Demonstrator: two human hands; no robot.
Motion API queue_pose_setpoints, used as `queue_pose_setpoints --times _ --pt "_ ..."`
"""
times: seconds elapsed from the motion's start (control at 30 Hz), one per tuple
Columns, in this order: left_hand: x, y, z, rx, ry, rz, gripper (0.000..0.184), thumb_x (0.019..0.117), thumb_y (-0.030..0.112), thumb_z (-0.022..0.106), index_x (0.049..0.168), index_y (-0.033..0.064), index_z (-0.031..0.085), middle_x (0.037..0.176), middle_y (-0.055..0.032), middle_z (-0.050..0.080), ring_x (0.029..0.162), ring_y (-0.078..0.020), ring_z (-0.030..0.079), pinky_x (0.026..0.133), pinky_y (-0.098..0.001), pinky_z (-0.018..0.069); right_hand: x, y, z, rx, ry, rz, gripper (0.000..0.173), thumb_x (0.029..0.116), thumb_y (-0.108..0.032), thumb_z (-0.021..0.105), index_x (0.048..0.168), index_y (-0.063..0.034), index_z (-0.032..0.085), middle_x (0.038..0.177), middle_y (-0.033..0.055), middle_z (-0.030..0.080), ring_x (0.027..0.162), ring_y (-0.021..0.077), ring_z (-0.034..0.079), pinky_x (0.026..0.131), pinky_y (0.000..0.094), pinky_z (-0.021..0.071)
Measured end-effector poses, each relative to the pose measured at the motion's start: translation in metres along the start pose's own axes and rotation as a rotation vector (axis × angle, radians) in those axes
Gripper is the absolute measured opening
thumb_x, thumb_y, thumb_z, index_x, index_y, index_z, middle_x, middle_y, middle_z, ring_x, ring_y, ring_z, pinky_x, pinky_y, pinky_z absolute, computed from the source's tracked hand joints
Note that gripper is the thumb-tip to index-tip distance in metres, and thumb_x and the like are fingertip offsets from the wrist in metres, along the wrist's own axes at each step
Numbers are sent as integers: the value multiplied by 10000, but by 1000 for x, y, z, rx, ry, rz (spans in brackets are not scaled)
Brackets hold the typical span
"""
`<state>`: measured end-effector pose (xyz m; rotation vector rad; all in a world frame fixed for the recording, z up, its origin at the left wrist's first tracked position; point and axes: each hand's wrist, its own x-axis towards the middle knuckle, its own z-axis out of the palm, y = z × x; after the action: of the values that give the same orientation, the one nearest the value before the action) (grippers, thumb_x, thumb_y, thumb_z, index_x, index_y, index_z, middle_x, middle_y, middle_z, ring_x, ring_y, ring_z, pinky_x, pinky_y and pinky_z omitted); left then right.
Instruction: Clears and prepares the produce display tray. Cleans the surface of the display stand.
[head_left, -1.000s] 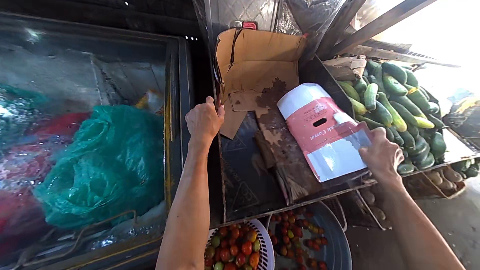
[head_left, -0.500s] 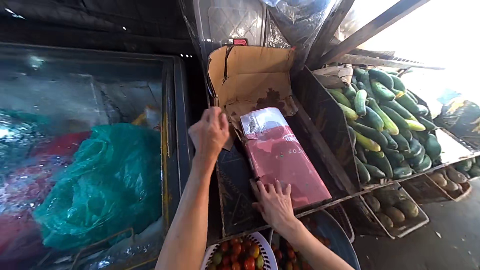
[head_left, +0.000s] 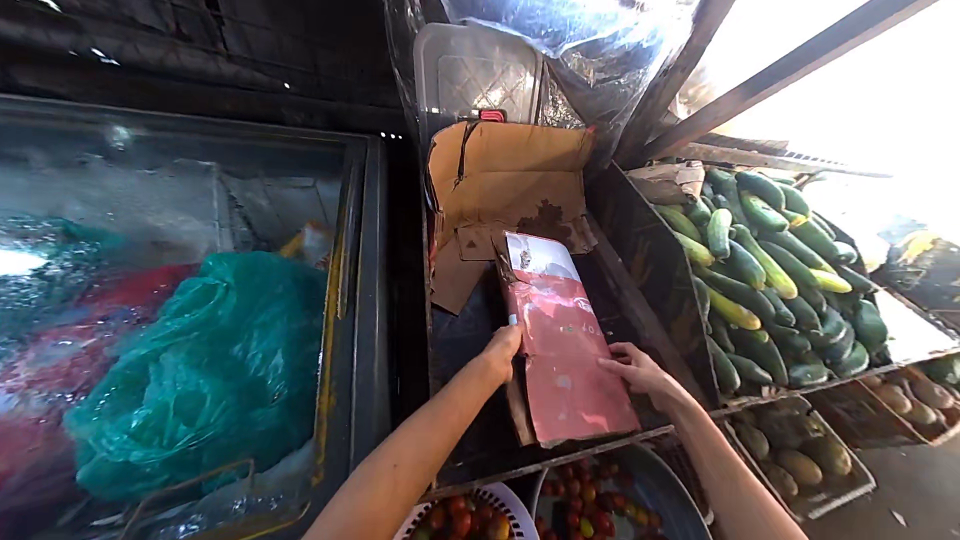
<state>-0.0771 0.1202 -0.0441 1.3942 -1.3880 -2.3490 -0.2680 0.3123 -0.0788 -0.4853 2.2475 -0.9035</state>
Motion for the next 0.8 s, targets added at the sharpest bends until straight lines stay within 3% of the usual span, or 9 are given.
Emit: queue_pose_setpoints --times 0.07,0.17,0.3,0.37,0.43,0.53,0.6,0.67,0.8 --pt "7 -7 1 -28 -4 -14 464 1139 320 349 1449 -2 475 1463 -248 485 1342 -360 482 1071 -558 415 1 7 8 122 -5 31 586 938 -229 754 1407 3 490 1184 221 659 1025 293 673 899 470 562" --pt "19 -14 -1 -70 -7 -28 516 1136 371 344 1526 37 394 1546 -247 407 1414 -373 423 1104 -573 390 -13 4 14 479 -117 96 193 1019 -176 597 1142 -27 616 854 100 727 734 175 722 664 354 622" --pt "22 -9 -6 -25 -55 -41 496 1136 357 346 1518 45 399 1507 -239 453 1361 -359 484 1070 -548 438 -41 2 15 643 -161 -26 254 914 -141 527 1161 -88 561 819 43 738 706 116 727 626 295 623" --pt "20 -3 -8 -21 -110 -27 474 1122 369 391 1454 41 472 1400 -211 547 1254 -319 564 1015 -515 484 -47 10 13 670 -138 -91 421 871 -101 567 1285 -61 496 880 60 732 750 128 731 659 305 632" --pt "9 8 -9 -6 -182 3 394 1093 371 463 1275 43 583 1139 -140 627 1002 -234 618 870 -431 519 -62 19 15 785 -78 -129 366 849 -111 578 1211 -69 548 858 58 751 730 126 740 646 303 638" --pt "4 10 -13 -2 -393 -23 471 1042 496 480 1164 72 643 965 -112 706 818 -218 700 723 -402 594 -93 26 29 995 33 -94 232 1007 -120 402 1059 -98 627 816 34 752 705 88 735 602 261 626" --pt "13 -1 -13 -41 -436 -141 781 963 684 493 1370 19 529 1159 -252 667 962 -374 697 829 -532 589 -100 37 38 1181 -6 -107 273 1005 -169 397 1004 -102 661 836 48 756 734 98 742 624 277 632" --pt "16 -11 -9 -33 -401 -203 1018 918 810 396 1502 -23 353 1307 -341 586 1086 -467 654 903 -600 545 -105 42 45 1310 -57 -181 231 967 -187 483 978 -100 696 851 58 768 757 98 753 642 277 639" --pt "18 -32 -3 14 -407 -223 1017 949 821 230 1534 -1 358 1404 -345 528 1180 -507 594 927 -666 492 -97 51 46 1388 -184 -337 198 923 -247 632 1005 -108 748 912 52 773 831 92 751 720 277 637"
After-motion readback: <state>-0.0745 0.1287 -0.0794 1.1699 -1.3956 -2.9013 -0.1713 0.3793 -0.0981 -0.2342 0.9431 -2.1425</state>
